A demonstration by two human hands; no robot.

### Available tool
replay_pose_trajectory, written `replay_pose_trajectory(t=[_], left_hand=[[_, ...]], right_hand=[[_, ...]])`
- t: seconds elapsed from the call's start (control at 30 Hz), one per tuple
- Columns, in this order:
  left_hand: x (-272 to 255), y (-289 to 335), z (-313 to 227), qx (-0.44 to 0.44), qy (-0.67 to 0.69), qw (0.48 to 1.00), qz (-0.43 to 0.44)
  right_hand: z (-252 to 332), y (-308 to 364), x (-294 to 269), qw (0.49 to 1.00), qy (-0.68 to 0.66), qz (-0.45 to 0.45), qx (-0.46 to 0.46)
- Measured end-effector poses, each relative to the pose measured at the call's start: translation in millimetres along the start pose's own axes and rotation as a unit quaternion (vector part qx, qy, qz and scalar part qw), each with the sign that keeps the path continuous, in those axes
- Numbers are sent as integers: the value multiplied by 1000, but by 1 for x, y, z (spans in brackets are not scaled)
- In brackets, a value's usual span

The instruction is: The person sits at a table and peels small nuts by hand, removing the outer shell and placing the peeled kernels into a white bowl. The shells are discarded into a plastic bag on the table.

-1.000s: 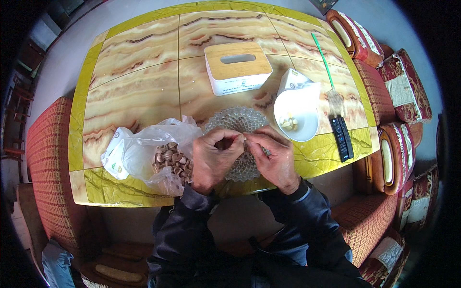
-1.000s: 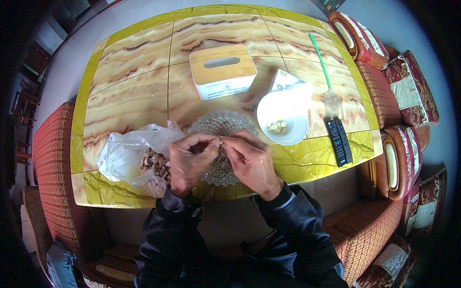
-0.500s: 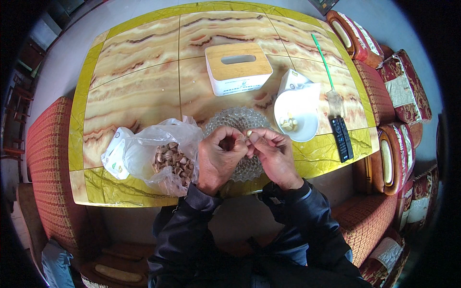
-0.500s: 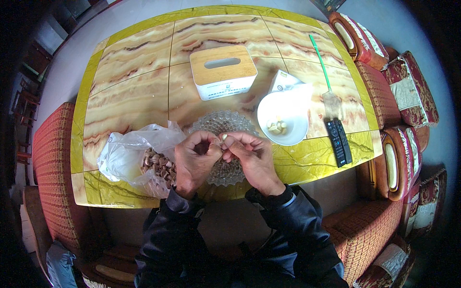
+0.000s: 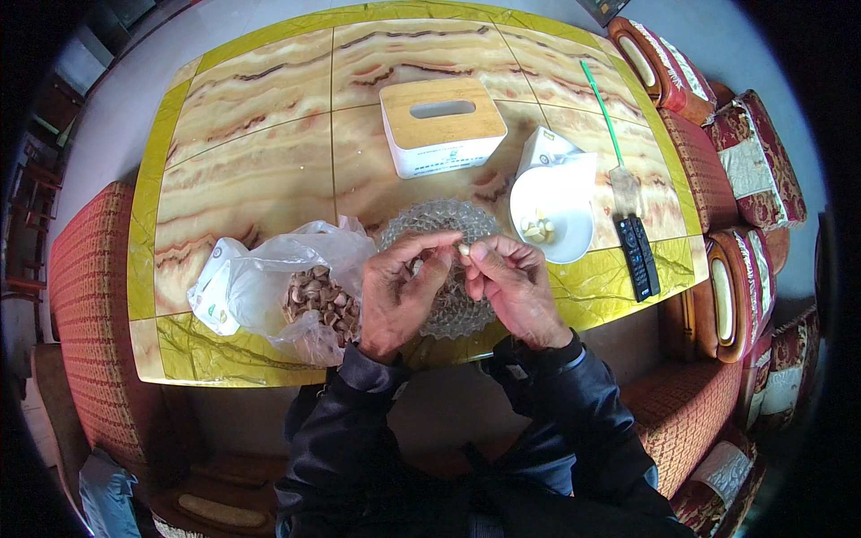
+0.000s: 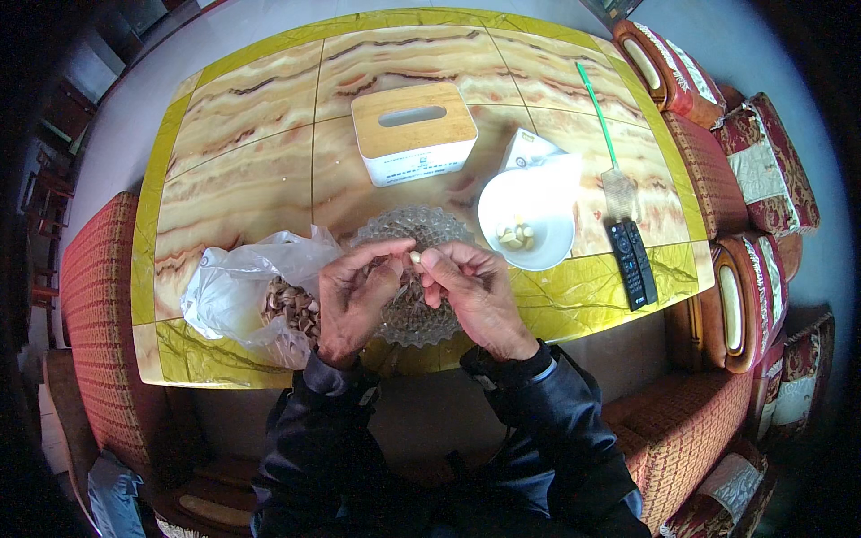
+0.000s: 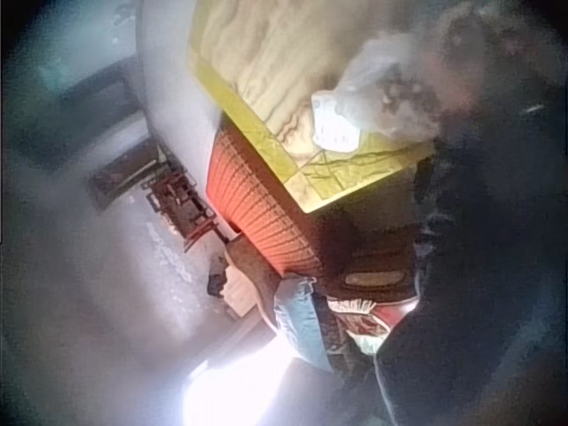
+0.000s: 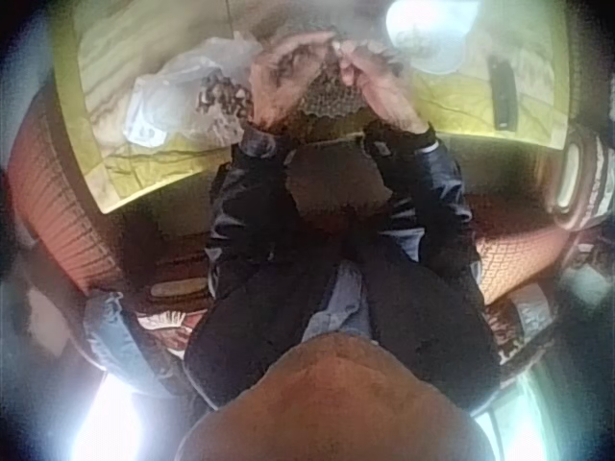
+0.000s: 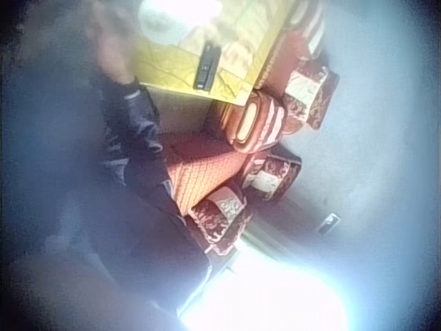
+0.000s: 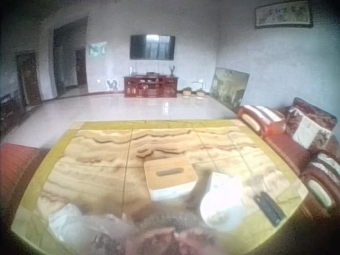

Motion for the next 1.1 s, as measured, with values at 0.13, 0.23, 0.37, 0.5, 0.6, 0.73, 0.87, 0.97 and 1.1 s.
replay_pose_trajectory(t=[0.13, 0.23, 0.37, 0.5, 0.6, 0.73, 0.87, 0.97, 1.1], left_hand=[[2, 2, 4, -30, 24, 999, 33], [1, 2, 7, -45, 35, 998, 41], [1, 4, 14, -77, 82, 993, 45], [9, 9, 30, -161, 251, 953, 44], [12, 9, 36, -179, 313, 932, 22], [9, 8, 42, -188, 345, 920, -11], [5, 9, 46, -197, 348, 916, -30], [6, 7, 43, -181, 345, 921, -18], [6, 9, 42, -186, 313, 931, -7]], right_hand=[[2, 2, 2, 997, 74, 7, 9], [5, 2, 3, 993, 119, 1, -10], [10, 4, 6, 986, 162, -4, -48], [15, 4, 9, 978, 194, 0, -83], [25, 5, 14, 957, 254, 1, -139], [41, 12, 27, 873, 416, 0, -253], [37, 13, 30, 853, 459, 10, -248], [34, 11, 30, 846, 482, 22, -227], [42, 15, 26, 854, 453, -45, -251]])
Point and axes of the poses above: each hand's wrist, its own y-axis away from the middle knuckle, its own x-axis out of the palm, z = x × y, the point moved 8 cm from there along -y, towards the middle knuckle, and after that the axes turned 6 degrees about z, right-handed, at the moved point
